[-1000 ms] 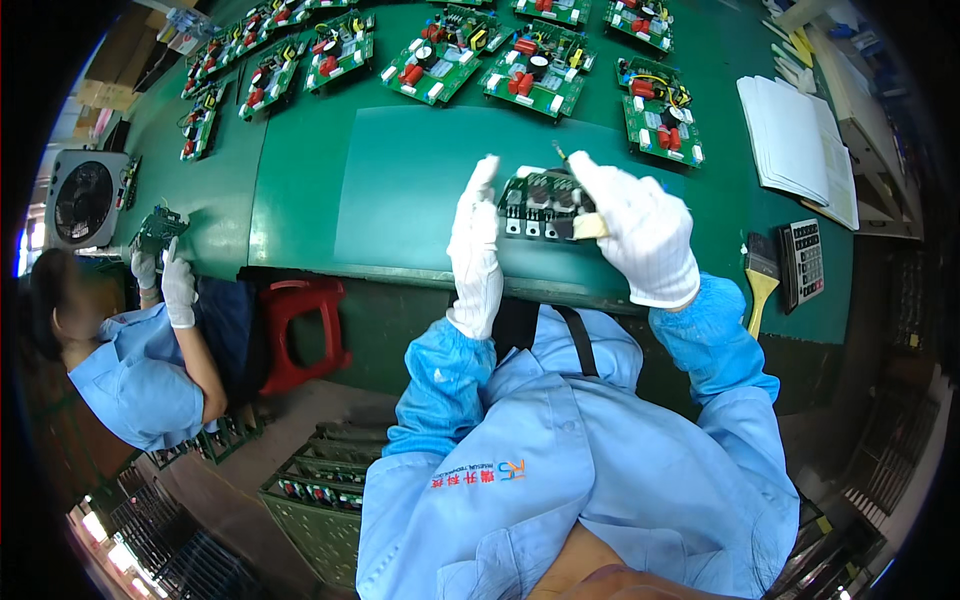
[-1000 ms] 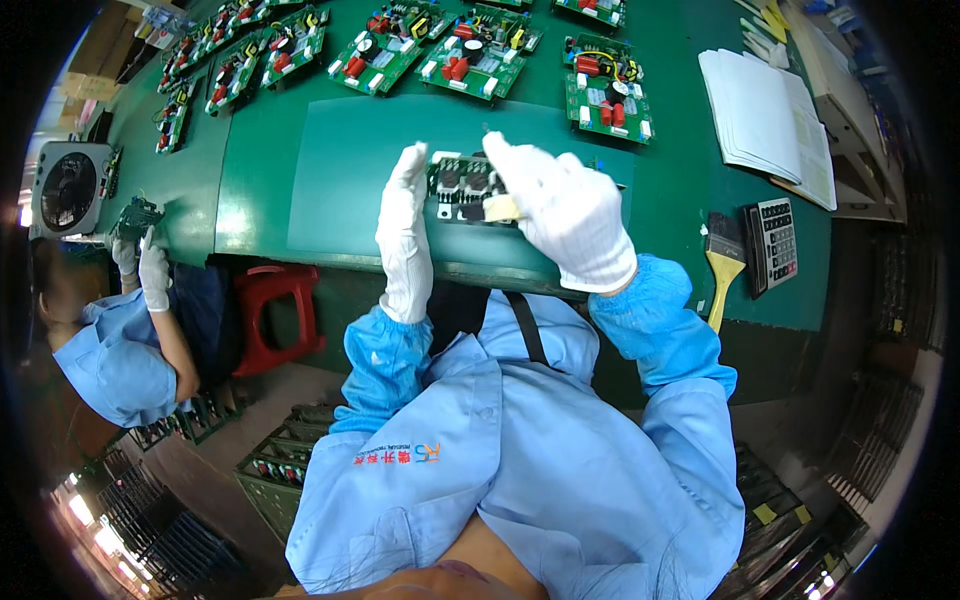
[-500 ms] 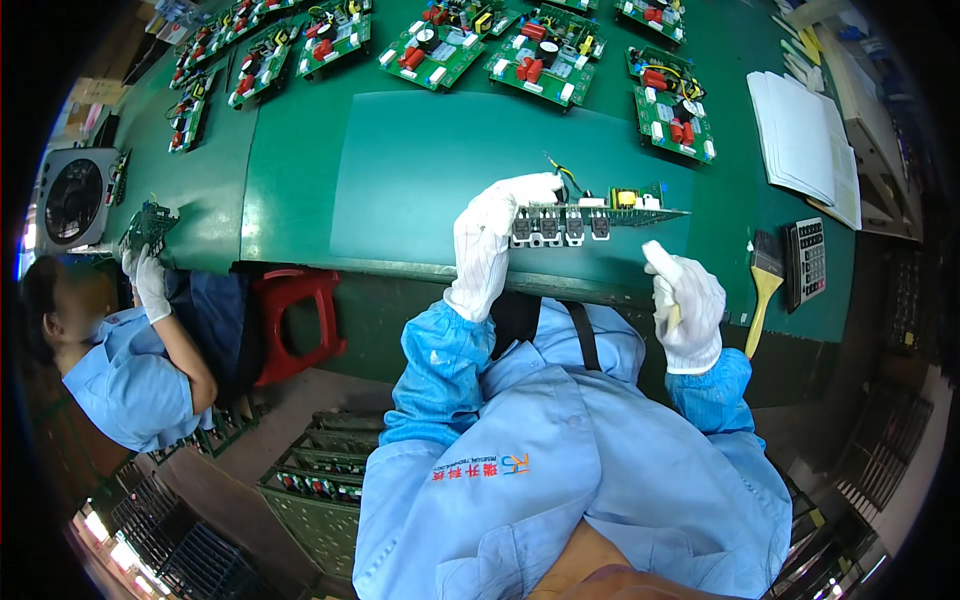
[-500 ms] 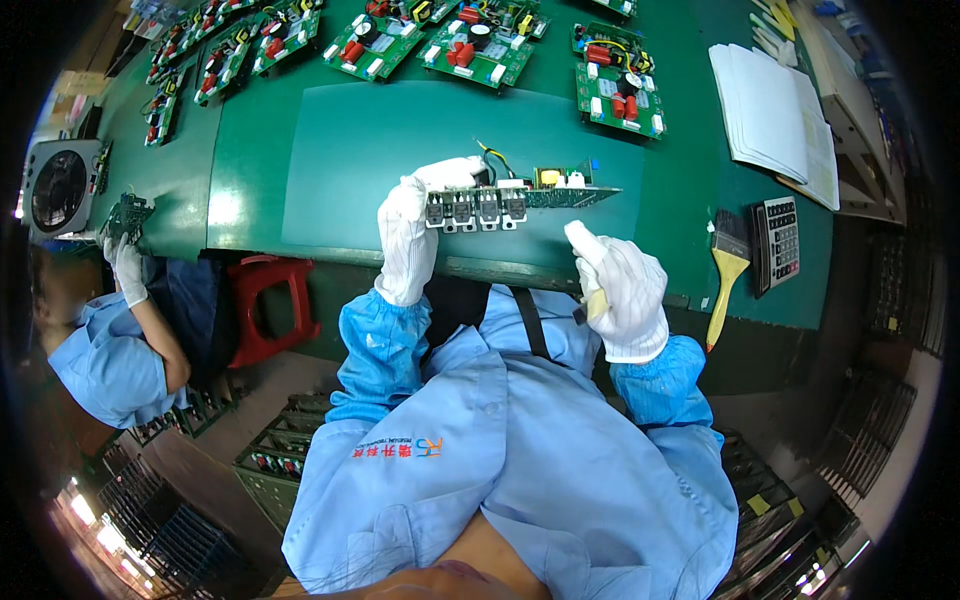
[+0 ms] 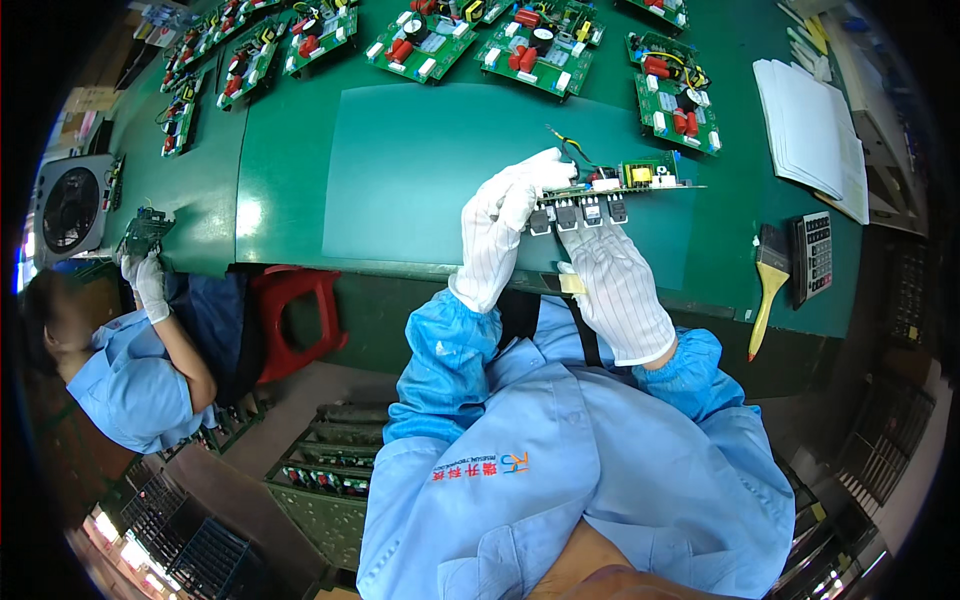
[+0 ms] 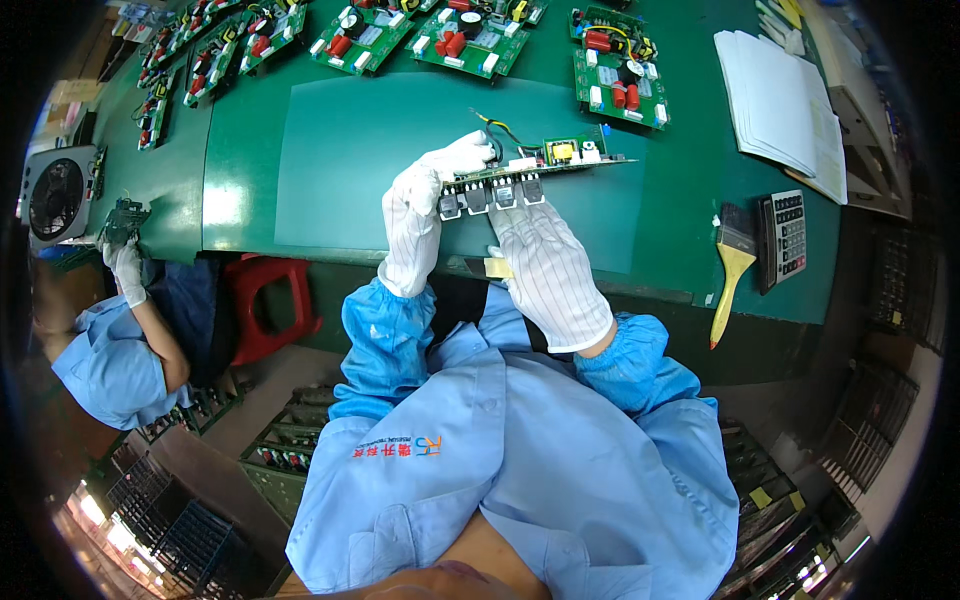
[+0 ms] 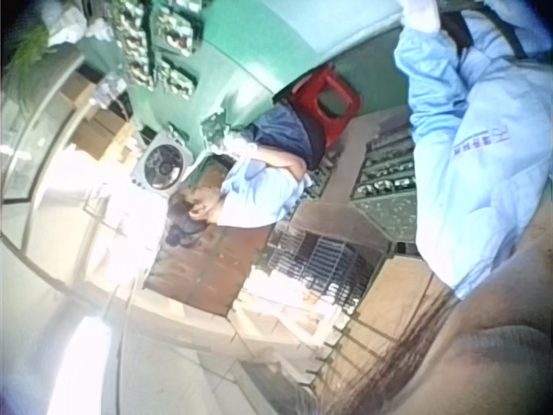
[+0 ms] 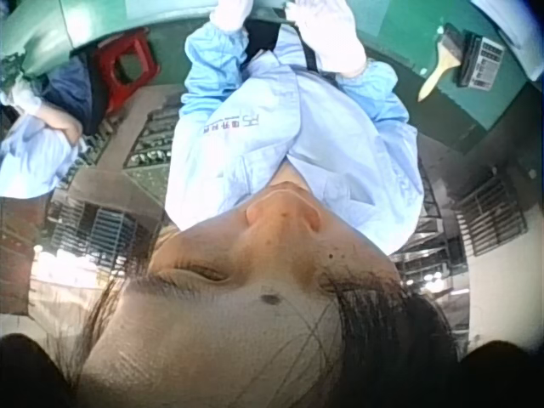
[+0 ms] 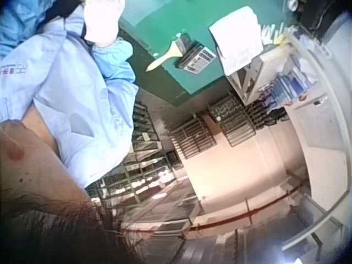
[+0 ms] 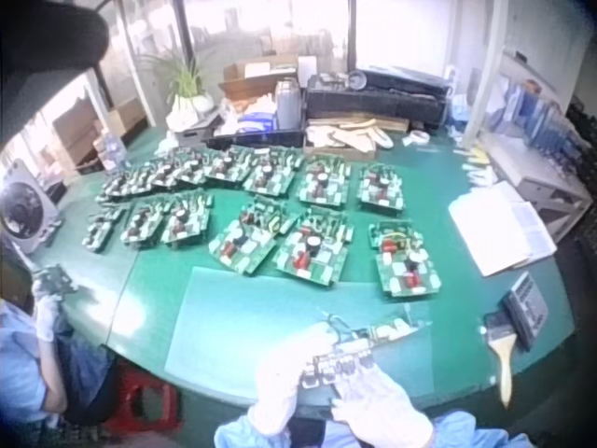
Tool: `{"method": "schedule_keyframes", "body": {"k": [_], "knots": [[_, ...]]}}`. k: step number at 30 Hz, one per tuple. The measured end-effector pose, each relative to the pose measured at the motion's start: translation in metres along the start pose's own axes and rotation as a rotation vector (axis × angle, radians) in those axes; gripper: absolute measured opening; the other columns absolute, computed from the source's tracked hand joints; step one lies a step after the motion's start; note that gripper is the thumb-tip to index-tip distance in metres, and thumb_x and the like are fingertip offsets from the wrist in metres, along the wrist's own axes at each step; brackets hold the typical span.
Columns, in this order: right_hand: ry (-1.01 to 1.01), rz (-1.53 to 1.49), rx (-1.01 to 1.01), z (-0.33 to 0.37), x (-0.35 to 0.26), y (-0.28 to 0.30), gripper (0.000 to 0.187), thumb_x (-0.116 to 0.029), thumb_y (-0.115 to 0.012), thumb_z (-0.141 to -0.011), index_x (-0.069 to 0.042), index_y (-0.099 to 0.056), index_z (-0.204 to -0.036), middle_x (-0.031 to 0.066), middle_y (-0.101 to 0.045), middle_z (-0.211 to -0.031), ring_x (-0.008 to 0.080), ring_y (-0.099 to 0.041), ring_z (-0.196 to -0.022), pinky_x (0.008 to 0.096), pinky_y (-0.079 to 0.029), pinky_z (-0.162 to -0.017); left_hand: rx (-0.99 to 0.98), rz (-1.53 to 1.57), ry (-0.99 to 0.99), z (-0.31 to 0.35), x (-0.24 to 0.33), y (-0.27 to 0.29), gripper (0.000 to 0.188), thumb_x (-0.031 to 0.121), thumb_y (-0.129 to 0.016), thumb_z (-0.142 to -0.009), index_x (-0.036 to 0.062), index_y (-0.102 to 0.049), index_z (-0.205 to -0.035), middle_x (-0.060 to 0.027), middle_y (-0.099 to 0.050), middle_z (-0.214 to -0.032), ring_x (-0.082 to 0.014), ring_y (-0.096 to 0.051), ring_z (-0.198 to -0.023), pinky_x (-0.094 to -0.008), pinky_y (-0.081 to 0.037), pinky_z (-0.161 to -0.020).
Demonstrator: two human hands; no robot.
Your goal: The recorder inspects and manipulates various printed circuit boards at an electronics assembly station.
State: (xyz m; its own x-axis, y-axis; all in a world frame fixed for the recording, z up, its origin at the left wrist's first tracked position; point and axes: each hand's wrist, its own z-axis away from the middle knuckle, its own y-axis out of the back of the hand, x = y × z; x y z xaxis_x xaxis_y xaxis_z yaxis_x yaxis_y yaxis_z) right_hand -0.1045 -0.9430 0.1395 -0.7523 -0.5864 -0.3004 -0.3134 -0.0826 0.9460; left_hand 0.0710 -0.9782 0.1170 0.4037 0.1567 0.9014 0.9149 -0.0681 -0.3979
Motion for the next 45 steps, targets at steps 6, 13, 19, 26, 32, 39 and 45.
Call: {"method": "schedule_keyframes", "body": {"k": [6,13,19,26,32,39,45], "knots": [[0.024,-0.086,0.033,-0.002,0.004,0.001,0.041,-0.012,-0.06,-0.084,0.002,-0.057,-0.122,0.0211,-0.063,-0.115,0.0361,-0.059,-0.11,0.0438,-0.044,-0.101,0.007,-0.059,0.011,-0.002,0.0,0.004,0.033,0.022,-0.048,-0.097,-0.0036,-0.068,-0.106,-0.0154,-0.064,-0.117,-0.025,-0.056,-0.119,-0.0359,-0.041,-0.102],[0.084,-0.167,-0.034,-0.017,-0.025,-0.005,0.043,-0.014,-0.059,-0.085,0.002,-0.055,-0.125,0.0201,-0.063,-0.114,0.0332,-0.061,-0.106,0.0421,-0.046,-0.096,0.027,-0.027,0.053,-0.001,0.003,0.002,0.033,0.022,-0.05,-0.096,-0.003,-0.069,-0.107,-0.0158,-0.064,-0.12,-0.0239,-0.059,-0.113,-0.0346,-0.044,-0.099],[0.085,-0.18,-0.004,-0.013,-0.023,-0.017,0.044,-0.014,-0.061,-0.084,0.001,-0.055,-0.124,0.0194,-0.061,-0.119,0.0327,-0.059,-0.111,0.0418,-0.045,-0.097,-0.037,-0.077,0.035,-0.004,0.003,0.008,0.037,0.025,-0.047,-0.098,-0.0031,-0.067,-0.11,-0.0151,-0.064,-0.119,-0.0223,-0.059,-0.113,-0.0341,-0.044,-0.098],[0.07,-0.32,0.058,0.003,-0.015,0.003,0.033,-0.014,-0.063,-0.082,-0.007,-0.062,-0.115,0.0103,-0.065,-0.11,0.0288,-0.063,-0.098,0.0392,-0.05,-0.082,0.005,-0.113,0.131,-0.009,0.007,0.007,0.052,0.04,-0.041,-0.101,-0.0052,-0.063,-0.116,-0.0153,-0.065,-0.118,-0.0219,-0.06,-0.111,-0.0341,-0.045,-0.098],[-0.233,-0.359,0.196,0.016,0.001,0.001,0.037,-0.02,-0.071,-0.08,-0.008,-0.06,-0.113,0.01,-0.064,-0.1,0.0285,-0.063,-0.089,0.0369,-0.051,-0.074,0.006,0.148,0.177,-0.009,-0.003,0.009,0.055,0.044,-0.045,-0.099,-0.0044,-0.062,-0.119,-0.0127,-0.064,-0.12,-0.0196,-0.06,-0.11,-0.0332,-0.044,-0.099],[-0.262,-0.205,0.242,0.019,0.019,0.0,0.034,-0.014,-0.066,-0.085,-0.006,-0.056,-0.117,0.0126,-0.06,-0.1,0.0325,-0.061,-0.09,0.0395,-0.05,-0.077,-0.063,0.114,0.127,-0.009,-0.001,0.012,0.056,0.044,-0.044,-0.099,-0.0047,-0.064,-0.116,-0.0153,-0.063,-0.122,-0.024,-0.057,-0.118,-0.0354,-0.039,-0.105],[-0.263,-0.214,0.308,0.019,0.027,-0.003,0.034,-0.013,-0.069,-0.084,-0.007,-0.057,-0.115,0.0122,-0.061,-0.097,0.0311,-0.062,-0.086,0.0371,-0.051,-0.074,-0.075,0.09,0.12,-0.01,-0.003,0.013,0.054,0.042,-0.043,-0.099,-0.0044,-0.065,-0.116,-0.0155,-0.062,-0.124,-0.0243,-0.056,-0.119,-0.0357,-0.039,-0.105]]}}
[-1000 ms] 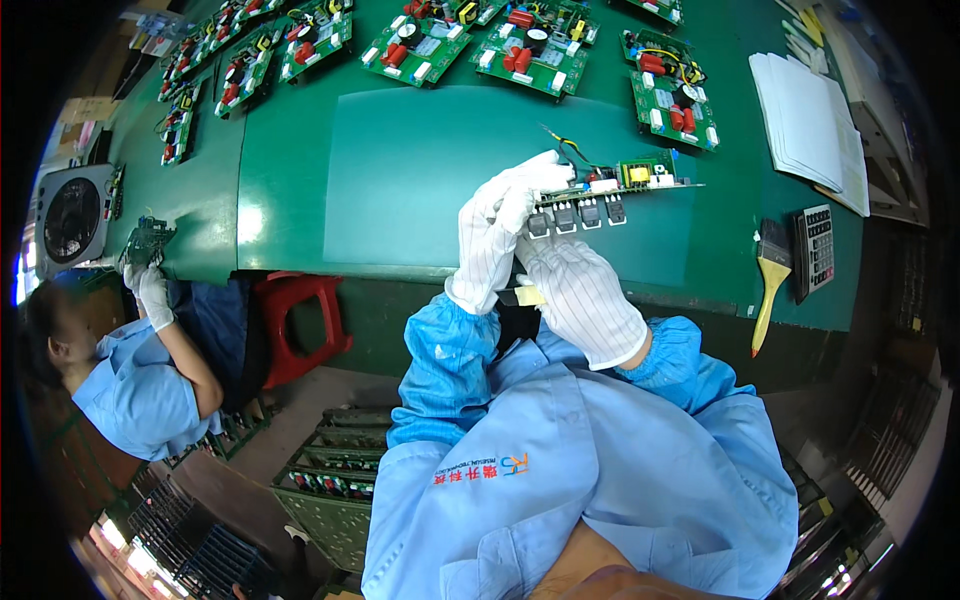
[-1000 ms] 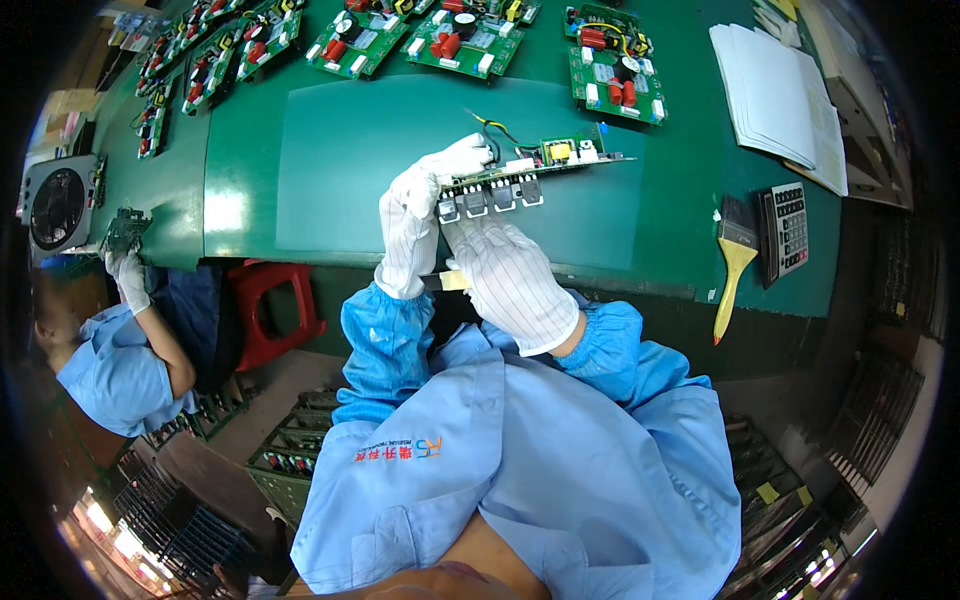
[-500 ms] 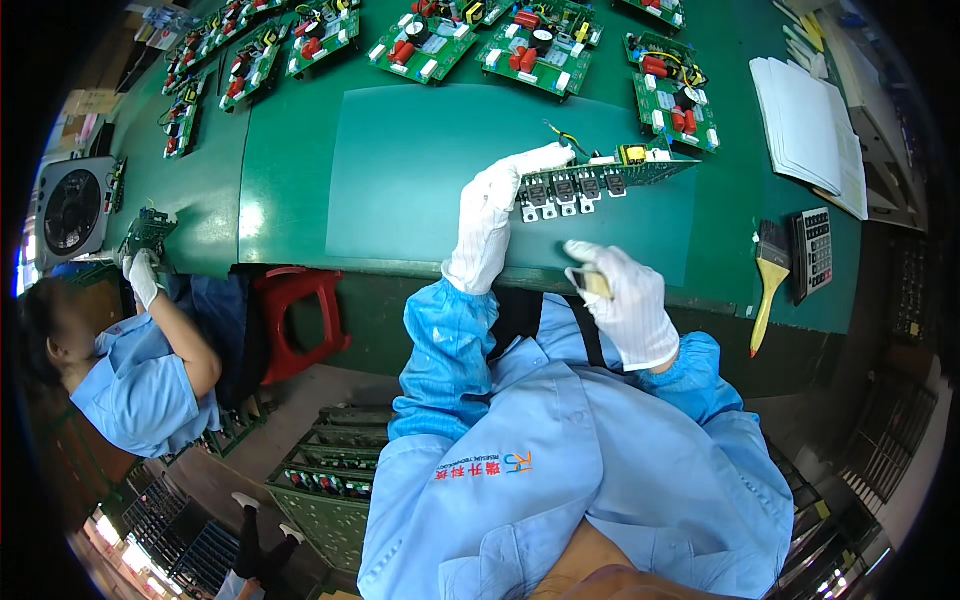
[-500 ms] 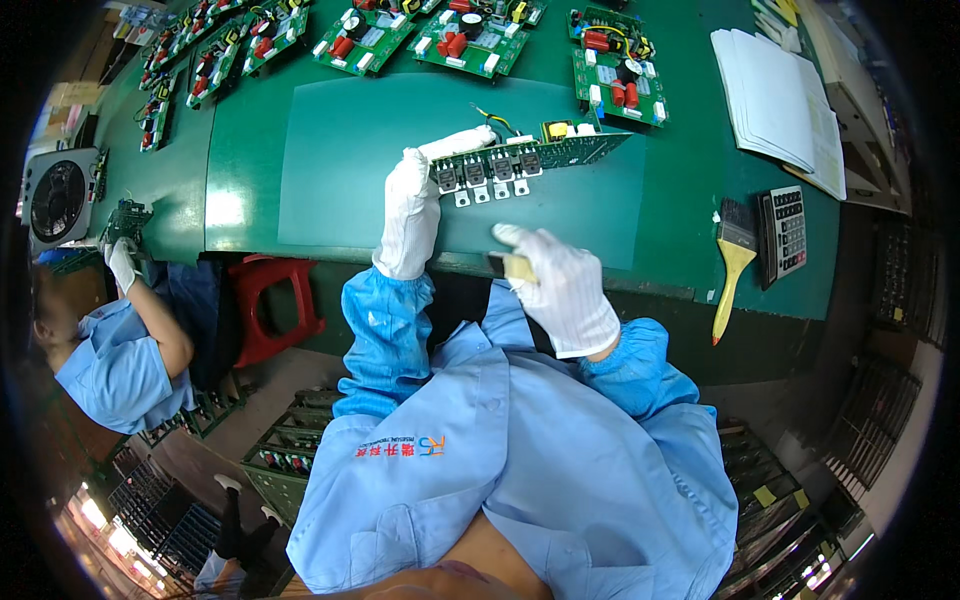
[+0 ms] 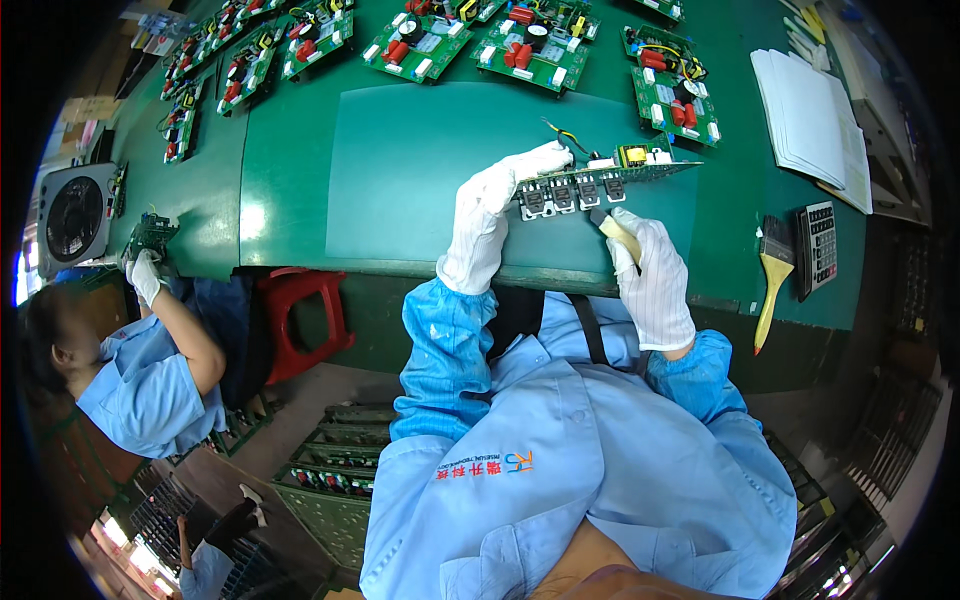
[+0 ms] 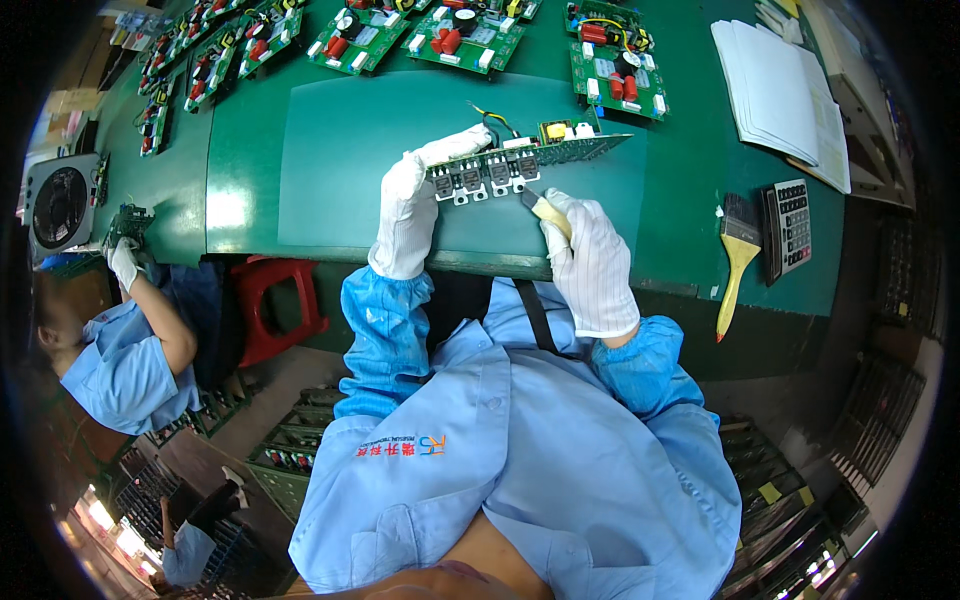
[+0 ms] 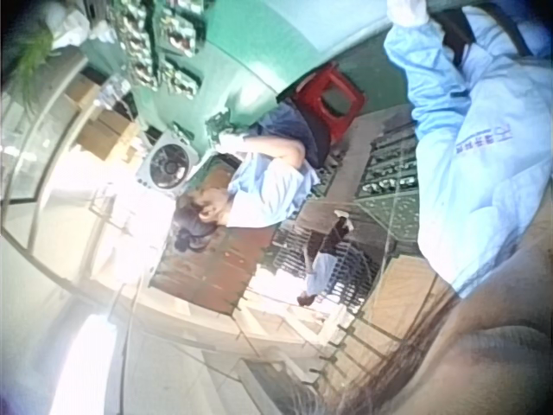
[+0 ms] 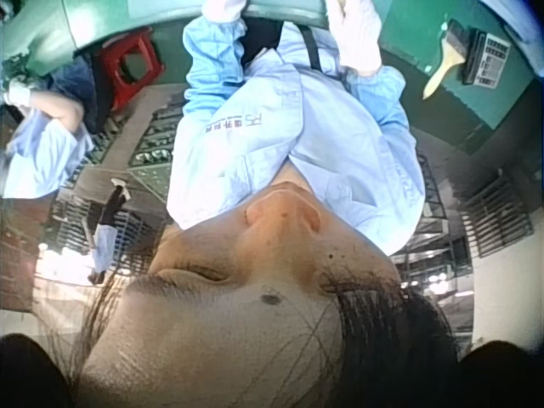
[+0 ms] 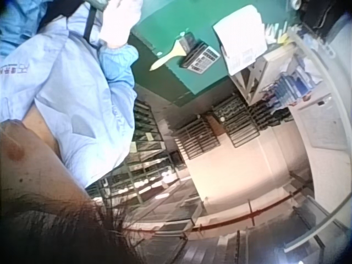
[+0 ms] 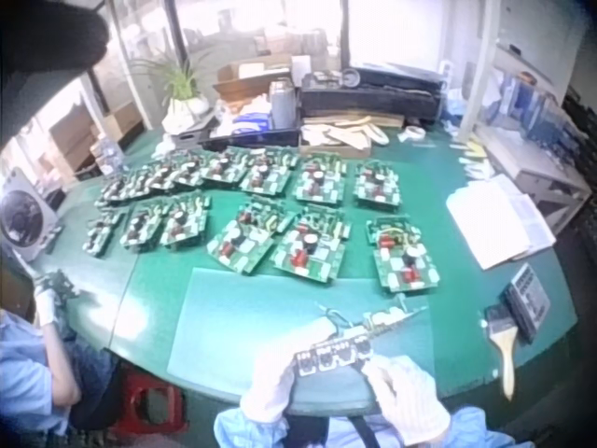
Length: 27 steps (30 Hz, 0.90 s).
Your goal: The recorder inspects and manipulates various printed circuit boards at an electronics assembly station.
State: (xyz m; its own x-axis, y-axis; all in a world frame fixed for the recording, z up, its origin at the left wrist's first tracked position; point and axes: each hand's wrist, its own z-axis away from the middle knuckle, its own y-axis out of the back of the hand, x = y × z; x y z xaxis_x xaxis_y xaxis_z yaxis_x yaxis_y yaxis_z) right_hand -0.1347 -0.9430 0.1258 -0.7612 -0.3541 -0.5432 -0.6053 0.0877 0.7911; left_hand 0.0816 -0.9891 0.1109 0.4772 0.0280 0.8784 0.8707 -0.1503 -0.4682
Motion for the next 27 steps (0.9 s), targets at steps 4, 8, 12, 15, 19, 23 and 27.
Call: {"method": "schedule_keyframes", "body": {"k": [4,8,12,15,19,23,27], "knots": [[-0.051,-0.024,0.152,-0.004,0.008,0.006,0.034,-0.018,-0.074,-0.083,-0.005,-0.059,-0.11,0.0103,-0.064,-0.096,0.0246,-0.064,-0.077,0.0323,-0.052,-0.068,0.006,-0.009,-0.023,0.0,0.0,-0.002,0.052,0.041,-0.043,-0.099,-0.0039,-0.066,-0.115,-0.0152,-0.062,-0.123,-0.024,-0.057,-0.118,-0.0356,-0.04,-0.105],[-0.618,-0.63,0.254,-0.005,0.015,0.017,0.026,-0.019,-0.053,-0.098,-0.002,-0.059,-0.116,0.0048,-0.062,-0.092,0.0047,-0.047,-0.06,0.0175,-0.038,-0.052,-0.026,-0.087,-0.028,-0.001,0.002,0.001,0.058,0.044,-0.038,-0.1,-0.0063,-0.063,-0.116,-0.0187,-0.061,-0.124,-0.0283,-0.055,-0.12,-0.04,-0.037,-0.107],[-0.543,-0.601,0.358,-0.032,0.02,0.01,0.041,-0.034,-0.047,-0.1,-0.001,-0.055,-0.123,0.0043,-0.062,-0.075,0.0047,-0.04,-0.048,0.0198,-0.032,-0.044,-0.002,-0.004,-0.017,0.0,0.001,-0.001,0.052,0.04,-0.043,-0.099,-0.0041,-0.063,-0.118,-0.0162,-0.062,-0.123,-0.0247,-0.058,-0.117,-0.0356,-0.041,-0.104],[-0.56,-0.516,0.154,-0.04,0.026,0.007,0.04,-0.038,-0.048,-0.099,-0.003,-0.058,-0.116,0.0043,-0.06,-0.067,0.0049,-0.039,-0.046,0.0205,-0.032,-0.044,0.053,0.124,0.05,0.001,0.002,-0.002,0.053,0.039,-0.044,-0.099,-0.0043,-0.056,-0.126,-0.0166,-0.059,-0.126,-0.0238,-0.055,-0.119,-0.0358,-0.04,-0.104],[-0.695,-0.629,0.068,-0.052,0.028,0.022,0.032,-0.029,-0.054,-0.097,-0.003,-0.059,-0.114,-0.0039,-0.057,-0.073,0.0063,-0.045,-0.053,0.0242,-0.035,-0.051,0.157,0.333,0.121,0.0,0.012,-0.011,0.054,0.035,-0.047,-0.098,-0.0052,-0.046,-0.134,-0.0155,-0.053,-0.133,-0.0215,-0.051,-0.123,-0.036,-0.039,-0.105],[-0.766,-1.199,0.018,-0.048,0.043,0.024,0.024,-0.027,-0.058,-0.095,-0.008,-0.061,-0.108,-0.0076,-0.053,-0.072,0.0002,-0.039,-0.051,0.0182,-0.027,-0.046,0.207,0.434,0.181,0.0,-0.009,0.01,0.046,0.025,-0.051,-0.097,-0.0072,-0.048,-0.131,-0.014,-0.053,-0.133,-0.022,-0.05,-0.123,-0.0355,-0.038,-0.106],[-0.792,-1.41,0.013,-0.046,0.049,0.02,0.026,-0.027,-0.056,-0.097,-0.008,-0.059,-0.114,-0.008,-0.051,-0.066,-0.0018,-0.034,-0.044,0.0156,-0.025,-0.04,0.234,0.451,0.233,0.001,-0.027,0.023,0.041,0.02,-0.053,-0.096,-0.0082,-0.052,-0.126,-0.0151,-0.055,-0.13,-0.0231,-0.052,-0.122,-0.0359,-0.04,-0.105]]}}
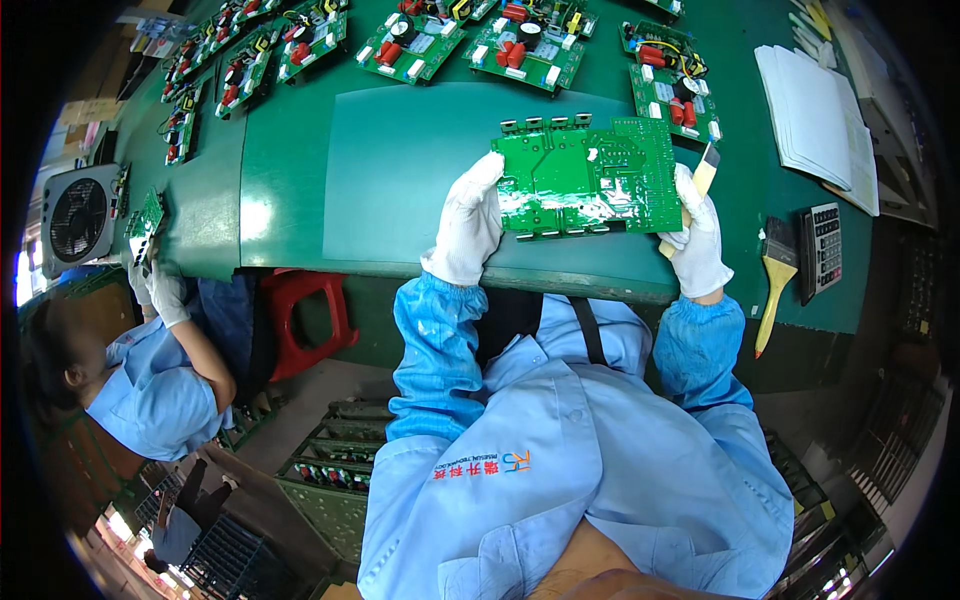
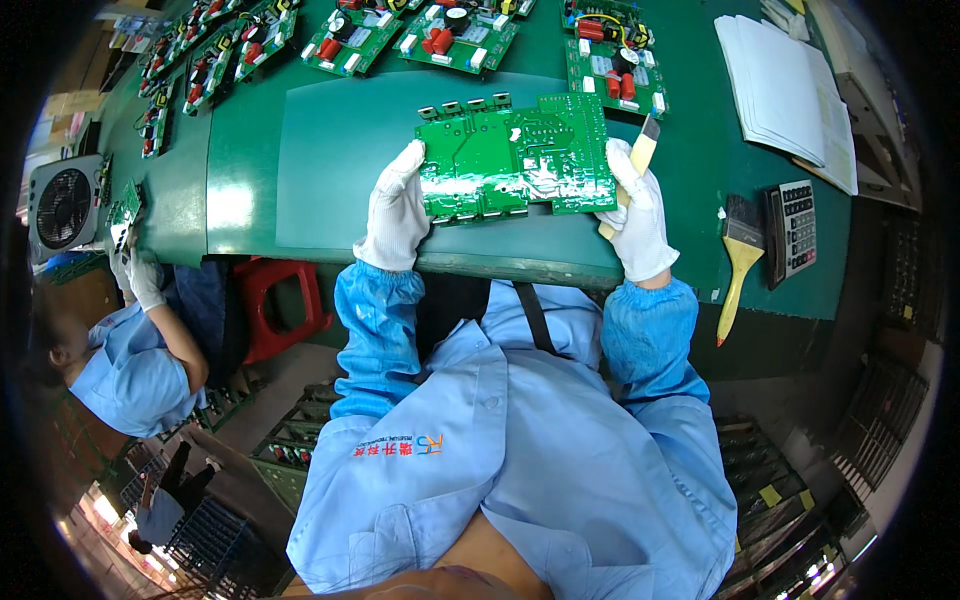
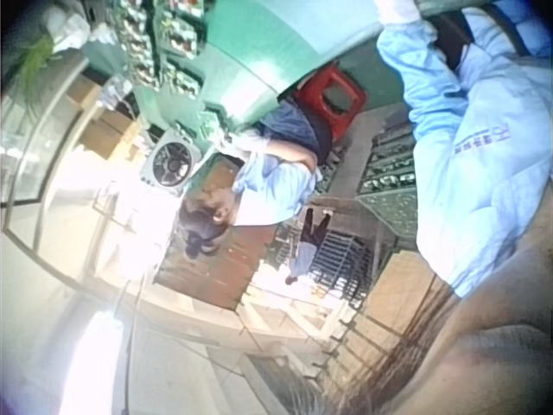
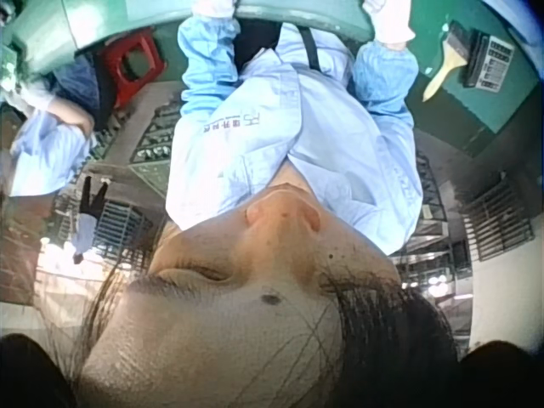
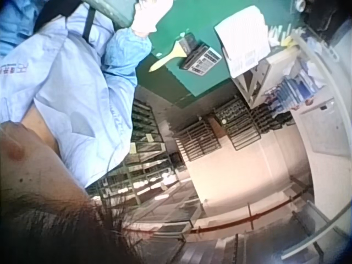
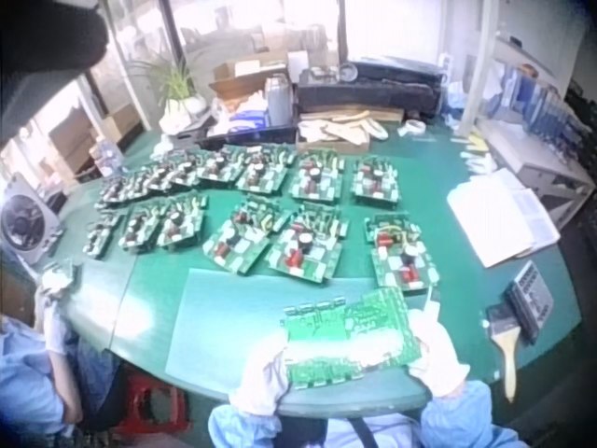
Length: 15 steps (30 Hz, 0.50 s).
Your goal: The recorder inspects and manipulates various printed circuit boards at an electronics assembly station.
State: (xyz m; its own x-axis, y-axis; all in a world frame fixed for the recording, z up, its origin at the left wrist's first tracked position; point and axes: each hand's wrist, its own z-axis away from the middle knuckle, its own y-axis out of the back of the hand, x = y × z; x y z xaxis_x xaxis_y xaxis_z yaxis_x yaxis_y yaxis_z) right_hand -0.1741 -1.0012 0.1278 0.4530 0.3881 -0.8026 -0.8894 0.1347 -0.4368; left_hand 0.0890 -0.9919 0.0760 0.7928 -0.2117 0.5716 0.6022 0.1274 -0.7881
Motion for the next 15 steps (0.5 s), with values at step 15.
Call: {"method": "schedule_keyframes", "body": {"k": [15], "knots": [[0.012,0.006,-0.086,-0.003,0.0,0.012,0.027,-0.029,-0.053,-0.097,-0.007,-0.058,-0.111,-0.0056,-0.054,-0.071,-0.0006,-0.034,-0.042,0.0169,-0.025,-0.038,-0.031,0.022,0.051,0.0,0.004,0.005,0.04,0.017,-0.048,-0.097,-0.0089,-0.049,-0.128,-0.0177,-0.057,-0.127,-0.0244,-0.059,-0.114,-0.0352,-0.049,-0.098]]}}
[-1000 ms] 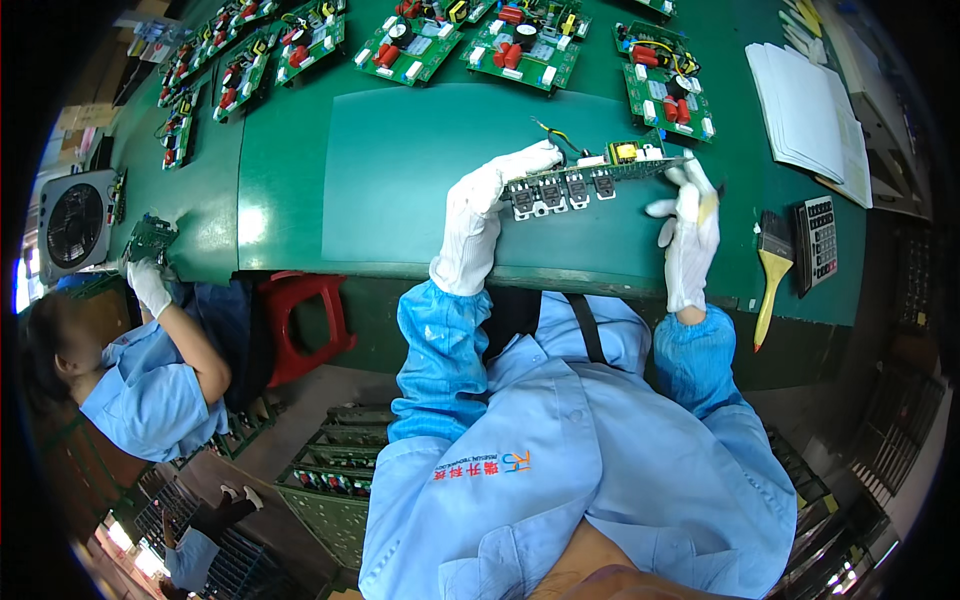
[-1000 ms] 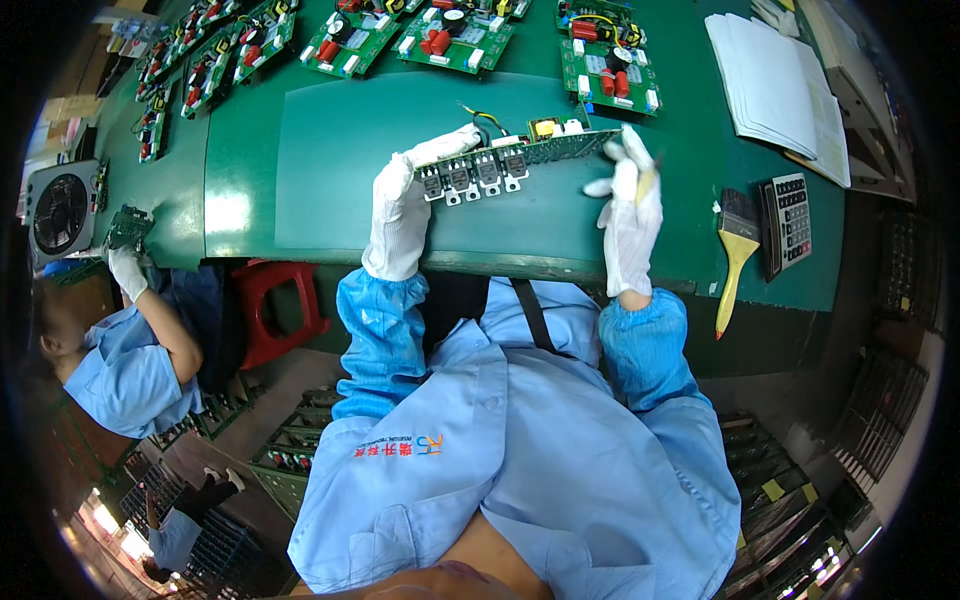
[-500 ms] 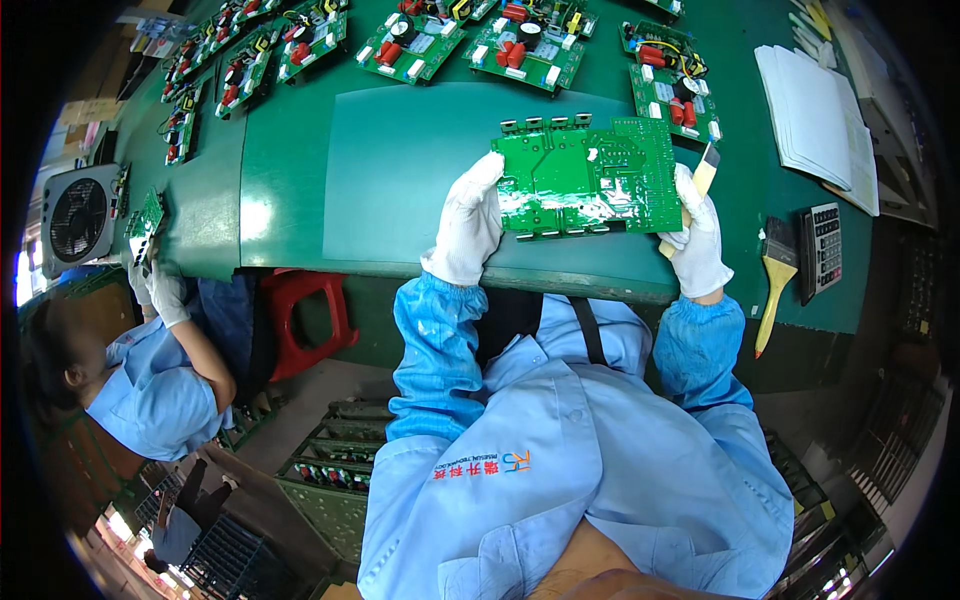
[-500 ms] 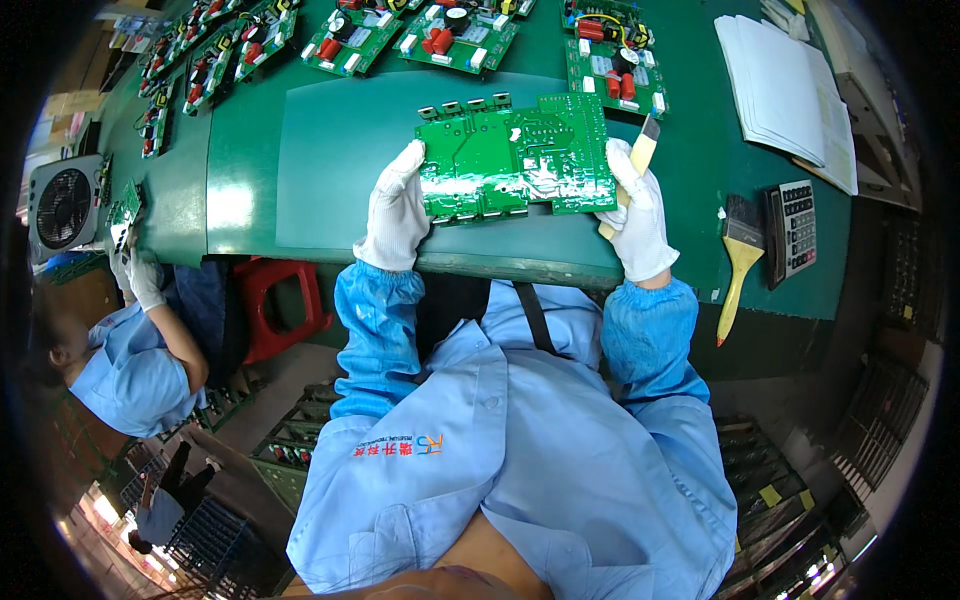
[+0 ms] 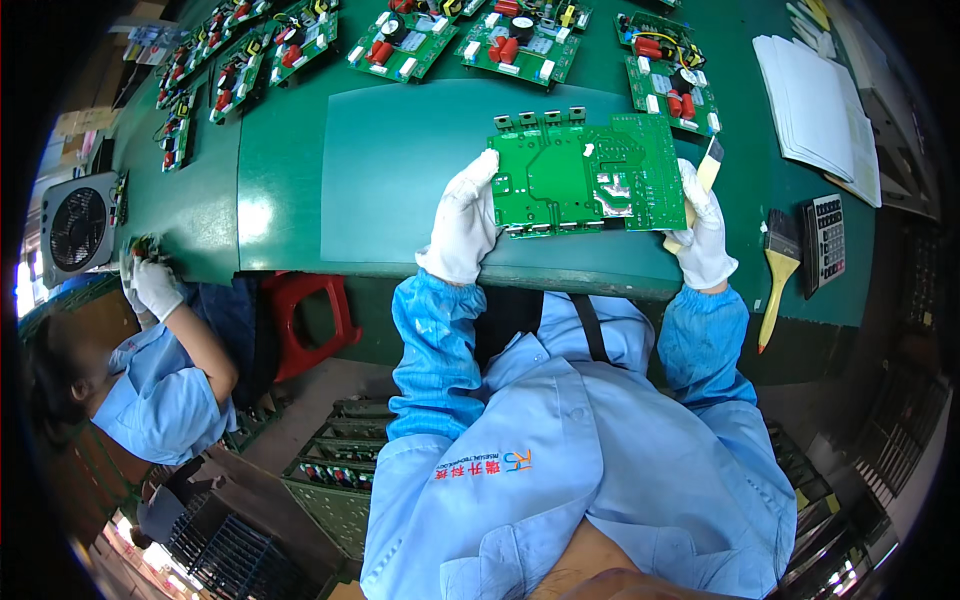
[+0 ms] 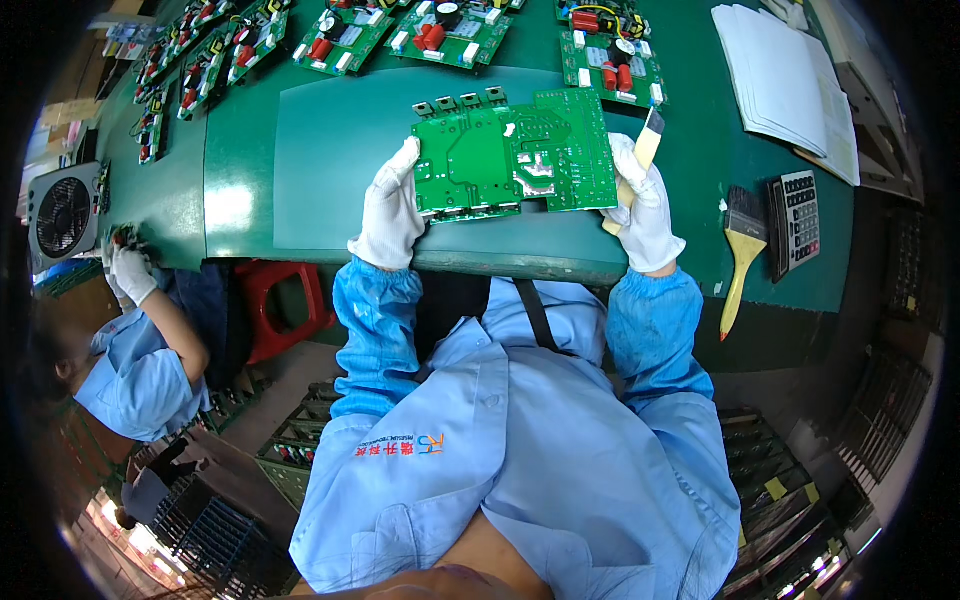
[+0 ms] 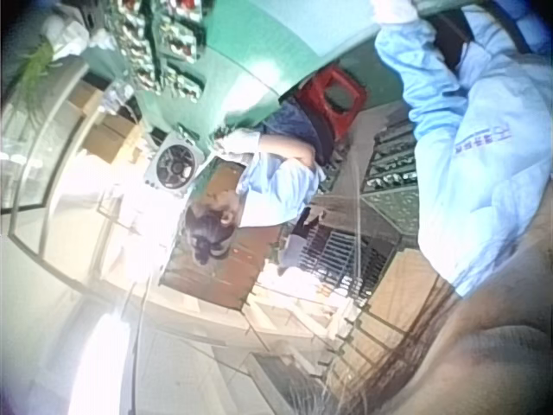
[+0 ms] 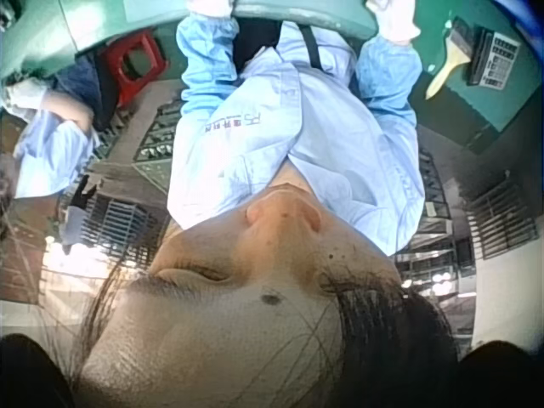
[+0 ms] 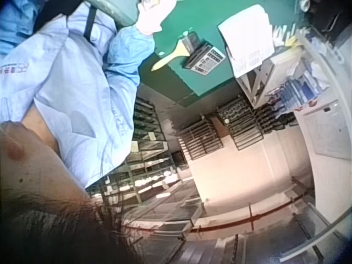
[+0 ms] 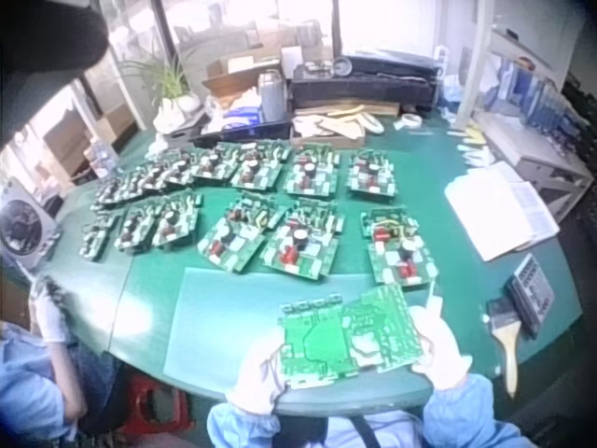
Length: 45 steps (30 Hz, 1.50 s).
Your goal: The recorder inspects and manipulates various printed circuit boards at an electronics assembly station.
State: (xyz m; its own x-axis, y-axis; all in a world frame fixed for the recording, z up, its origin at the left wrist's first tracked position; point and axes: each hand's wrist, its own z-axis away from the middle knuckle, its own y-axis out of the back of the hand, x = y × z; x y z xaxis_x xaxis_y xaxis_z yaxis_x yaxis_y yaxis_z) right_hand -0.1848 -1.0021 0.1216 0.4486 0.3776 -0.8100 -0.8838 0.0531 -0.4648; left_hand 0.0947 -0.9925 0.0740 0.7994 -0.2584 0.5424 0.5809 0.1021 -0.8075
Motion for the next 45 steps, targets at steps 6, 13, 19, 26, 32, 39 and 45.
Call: {"method": "schedule_keyframes", "body": {"k": [6,13,19,26,32,39,45], "knots": [[0.011,0.023,-0.034,-0.001,0.002,0.004,0.025,-0.031,-0.054,-0.097,-0.007,-0.056,-0.105,-0.0059,-0.049,-0.067,0.0005,-0.034,-0.043,0.0187,-0.025,-0.039,-0.007,0.011,0.085,0.0,0.007,-0.008,0.04,0.02,-0.048,-0.099,-0.0073,-0.049,-0.128,-0.0155,-0.059,-0.125,-0.0217,-0.062,-0.109,-0.0336,-0.052,-0.091],[0.035,0.044,-0.016,-0.001,0.003,0.003,0.026,-0.031,-0.054,-0.097,-0.007,-0.055,-0.106,-0.005,-0.05,-0.068,0.0001,-0.035,-0.044,0.0178,-0.025,-0.039,-0.008,0.012,0.092,0.004,0.012,-0.023,0.04,0.023,-0.047,-0.1,-0.0053,-0.049,-0.128,-0.0141,-0.059,-0.122,-0.021,-0.062,-0.107,-0.0335,-0.053,-0.09],[0.037,0.038,0.0,-0.001,0.004,0.005,0.027,-0.029,-0.054,-0.097,-0.006,-0.056,-0.11,-0.0046,-0.052,-0.071,-0.0005,-0.036,-0.044,0.0172,-0.026,-0.039,-0.042,0.039,0.108,0.002,0.012,-0.02,0.041,0.024,-0.047,-0.1,-0.0046,-0.048,-0.129,-0.0137,-0.059,-0.123,-0.0208,-0.061,-0.108,-0.0339,-0.052,-0.091],[0.046,-0.022,0.019,-0.002,0.008,0.01,0.025,-0.025,-0.055,-0.097,-0.005,-0.056,-0.111,-0.0031,-0.057,-0.077,-0.0006,-0.038,-0.045,0.0158,-0.026,-0.038,-0.049,0.072,0.089,0.005,0.01,-0.018,0.042,0.022,-0.049,-0.099,-0.0062,-0.048,-0.129,-0.0152,-0.057,-0.127,-0.0225,-0.06,-0.111,-0.0343,-0.05,-0.095],[0.035,-0.082,-0.059,-0.005,0.008,0.017,0.025,-0.022,-0.054,-0.097,-0.004,-0.055,-0.114,-0.0006,-0.059,-0.082,-0.0002,-0.039,-0.046,0.016,-0.027,-0.037,-0.124,0.126,0.106,0.001,0.005,-0.01,0.044,0.025,-0.05,-0.099,-0.0025,-0.046,-0.132,-0.0142,-0.056,-0.13,-0.0255,-0.056,-0.117,-0.0383,-0.045,-0.1],[0.019,-0.099,-0.031,-0.006,0.007,0.016,0.021,-0.023,-0.054,-0.098,-0.005,-0.055,-0.109,-0.0013,-0.057,-0.079,0.0003,-0.038,-0.045,0.0165,-0.027,-0.038,-0.134,0.106,0.089,0.003,0.014,-0.024,0.052,0.032,-0.051,-0.099,-0.0032,-0.042,-0.135,-0.0155,-0.053,-0.133,-0.0243,-0.056,-0.118,-0.0366,-0.047,-0.099],[0.01,-0.045,0.046,-0.003,0.005,0.01,0.02,-0.025,-0.055,-0.097,-0.008,-0.056,-0.108,-0.0033,-0.055,-0.076,-0.0001,-0.037,-0.045,0.0166,-0.027,-0.038,-0.13,0.01,0.097,0.006,0.017,-0.024,0.055,0.041,-0.045,-0.1,-0.001,-0.042,-0.137,-0.0139,-0.052,-0.134,-0.0227,-0.056,-0.116,-0.0354,-0.048,-0.096]]}}
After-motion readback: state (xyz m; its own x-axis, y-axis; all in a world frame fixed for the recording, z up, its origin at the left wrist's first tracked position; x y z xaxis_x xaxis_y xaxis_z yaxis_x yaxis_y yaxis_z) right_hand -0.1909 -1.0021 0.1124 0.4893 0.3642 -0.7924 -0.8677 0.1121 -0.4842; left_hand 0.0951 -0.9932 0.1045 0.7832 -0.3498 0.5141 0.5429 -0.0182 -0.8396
